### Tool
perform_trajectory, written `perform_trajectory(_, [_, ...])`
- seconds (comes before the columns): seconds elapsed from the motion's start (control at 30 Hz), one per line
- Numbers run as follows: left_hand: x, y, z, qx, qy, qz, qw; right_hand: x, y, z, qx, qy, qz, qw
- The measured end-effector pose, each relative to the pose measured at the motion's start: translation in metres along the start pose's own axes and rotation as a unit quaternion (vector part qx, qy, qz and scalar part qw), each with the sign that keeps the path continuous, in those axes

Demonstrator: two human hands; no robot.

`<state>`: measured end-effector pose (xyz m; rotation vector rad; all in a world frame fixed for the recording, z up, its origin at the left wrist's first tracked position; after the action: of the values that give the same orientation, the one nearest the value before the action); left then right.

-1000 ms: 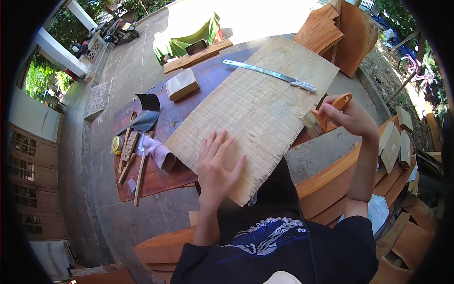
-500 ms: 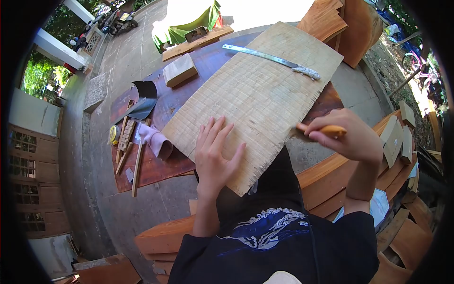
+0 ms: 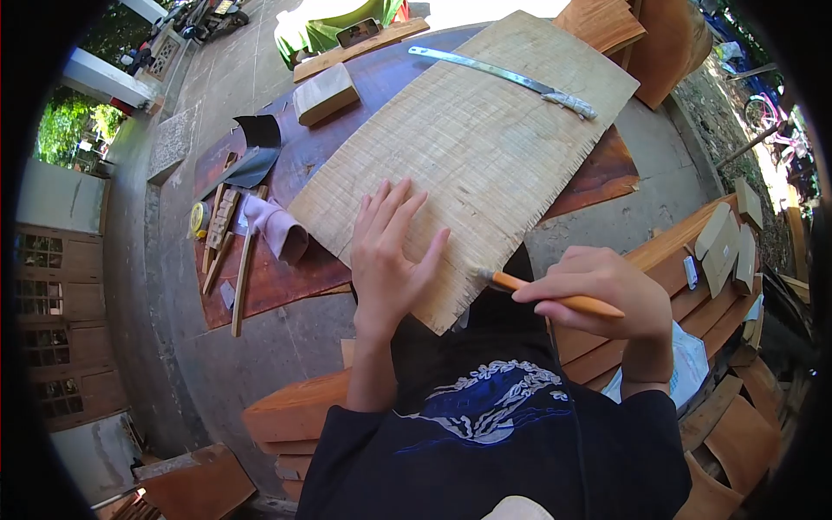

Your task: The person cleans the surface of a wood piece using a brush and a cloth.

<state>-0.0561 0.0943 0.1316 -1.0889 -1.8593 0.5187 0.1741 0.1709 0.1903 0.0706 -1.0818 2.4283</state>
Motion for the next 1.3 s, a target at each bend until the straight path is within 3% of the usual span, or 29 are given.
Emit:
perform_trajectory(0.07, [0.002,0.001,0.001,0.002,0.000,-0.001,1.000,-0.007,0.000,-0.011,0.021,0.030,0.000,0.999])
perform_trajectory(0.1, [0.001,0.001,0.001,0.000,-0.002,-0.002,1.000,-0.013,-0.014,-0.034,0.038,0.111,-0.106,0.987])
perform_trajectory(0.2, [0.001,0.001,0.000,0.000,-0.001,-0.006,1.000,-0.021,-0.020,-0.023,-0.055,0.090,-0.143,0.984])
perform_trajectory(0.23, [0.001,0.000,0.000,0.001,0.001,-0.003,1.000,-0.015,-0.007,-0.009,-0.024,0.060,-0.079,0.995])
perform_trajectory(0.33, [0.001,0.001,0.000,0.002,0.001,-0.001,1.000,-0.013,0.006,-0.018,0.052,0.046,-0.015,0.998])
perform_trajectory(0.37, [0.000,0.001,0.000,0.001,0.001,0.000,1.000,-0.020,-0.009,-0.038,0.081,0.154,-0.074,0.982])
perform_trajectory(0.47, [0.001,0.000,0.001,0.003,0.002,-0.006,1.000,-0.016,-0.012,-0.022,-0.080,0.084,-0.140,0.983])
perform_trajectory(0.53, [-0.001,0.002,0.004,0.005,0.004,0.000,1.000,-0.010,0.030,0.017,-0.007,-0.028,-0.001,1.000])
perform_trajectory(0.6, [-0.001,0.002,0.004,0.006,0.004,0.000,1.000,-0.013,0.052,0.029,0.017,-0.018,0.152,0.988])
perform_trajectory(0.7, [-0.003,0.001,0.003,0.000,0.001,-0.004,1.000,-0.020,0.002,-0.004,-0.074,0.052,-0.129,0.987])
perform_trajectory(0.8, [0.000,-0.001,0.001,0.001,0.003,-0.009,1.000,-0.017,0.019,0.008,-0.057,0.034,-0.088,0.994])
perform_trajectory(0.83, [0.000,-0.001,0.001,0.002,0.003,-0.007,1.000,-0.017,0.032,0.021,-0.069,0.022,0.020,0.997])
perform_trajectory(0.93, [-0.002,-0.001,0.002,0.007,0.013,-0.016,1.000,-0.014,0.026,0.007,0.030,0.032,0.015,0.999])
perform_trajectory(0.97, [-0.004,-0.003,0.003,-0.020,0.023,-0.037,0.999,-0.018,0.009,-0.014,0.050,0.120,-0.091,0.987])
perform_trajectory(1.07, [-0.014,-0.014,0.010,-0.087,0.025,-0.123,0.988,-0.005,-0.020,-0.014,-0.097,0.177,-0.179,0.963])
perform_trajectory(1.1, [-0.023,-0.020,0.010,-0.105,0.006,-0.158,0.982,0.003,-0.008,-0.002,-0.103,0.082,-0.175,0.976])
perform_trajectory(1.2, [-0.052,-0.025,0.017,-0.111,-0.001,-0.216,0.970,0.031,0.028,0.046,-0.078,-0.064,0.029,0.994])
perform_trajectory(1.23, [-0.064,-0.023,0.022,-0.103,0.002,-0.221,0.970,0.038,0.022,0.047,-0.044,-0.080,0.016,0.996])
perform_trajectory(1.3, [-0.088,-0.020,0.026,-0.067,-0.006,-0.222,0.973,0.060,0.004,0.023,-0.146,0.018,-0.049,0.988])
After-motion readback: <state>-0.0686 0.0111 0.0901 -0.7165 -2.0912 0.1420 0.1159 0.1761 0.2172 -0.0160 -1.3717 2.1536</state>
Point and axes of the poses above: each hand's wrist, its own x-axis towards the middle knuckle, its own y-axis out of the palm, z = x × y, the point moved 7 cm from there along x, towards the middle knuckle, and after that the axes turned 2 degrees about -x, right-handed, at the moved point
